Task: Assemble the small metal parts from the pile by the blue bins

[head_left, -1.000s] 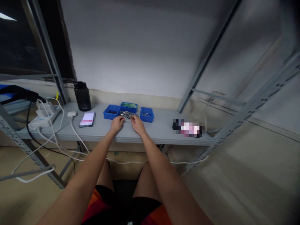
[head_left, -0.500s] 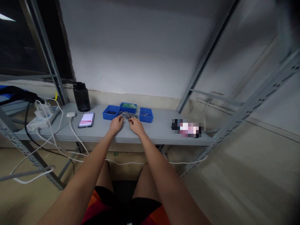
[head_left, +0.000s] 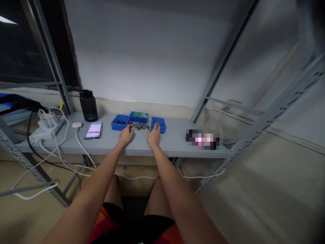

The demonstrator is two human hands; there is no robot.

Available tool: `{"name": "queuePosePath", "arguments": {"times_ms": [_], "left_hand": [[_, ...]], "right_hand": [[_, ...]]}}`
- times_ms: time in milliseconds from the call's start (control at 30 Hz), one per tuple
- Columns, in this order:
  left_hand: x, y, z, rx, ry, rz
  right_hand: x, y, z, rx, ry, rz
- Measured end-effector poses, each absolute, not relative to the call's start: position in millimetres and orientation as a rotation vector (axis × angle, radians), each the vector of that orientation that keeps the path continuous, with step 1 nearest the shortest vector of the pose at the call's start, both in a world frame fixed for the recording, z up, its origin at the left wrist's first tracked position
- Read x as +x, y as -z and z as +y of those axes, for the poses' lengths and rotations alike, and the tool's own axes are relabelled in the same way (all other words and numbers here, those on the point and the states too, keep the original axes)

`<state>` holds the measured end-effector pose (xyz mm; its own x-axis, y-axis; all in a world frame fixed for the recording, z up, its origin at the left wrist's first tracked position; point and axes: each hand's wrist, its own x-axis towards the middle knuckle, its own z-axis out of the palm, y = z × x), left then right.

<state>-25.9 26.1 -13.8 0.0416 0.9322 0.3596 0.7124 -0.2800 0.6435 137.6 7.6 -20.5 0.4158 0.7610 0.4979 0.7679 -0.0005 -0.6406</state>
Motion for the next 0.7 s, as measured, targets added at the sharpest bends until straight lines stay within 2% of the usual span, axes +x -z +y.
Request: {"name": "queuePosePath", "arguments": {"times_ms": [700], "left_hand": [[-25.2,6.3,19.1,2.069,-0.995,1.681]], "right_hand": [[138.5,25.8,10.0,-1.726,0.004,-1.369]]}}
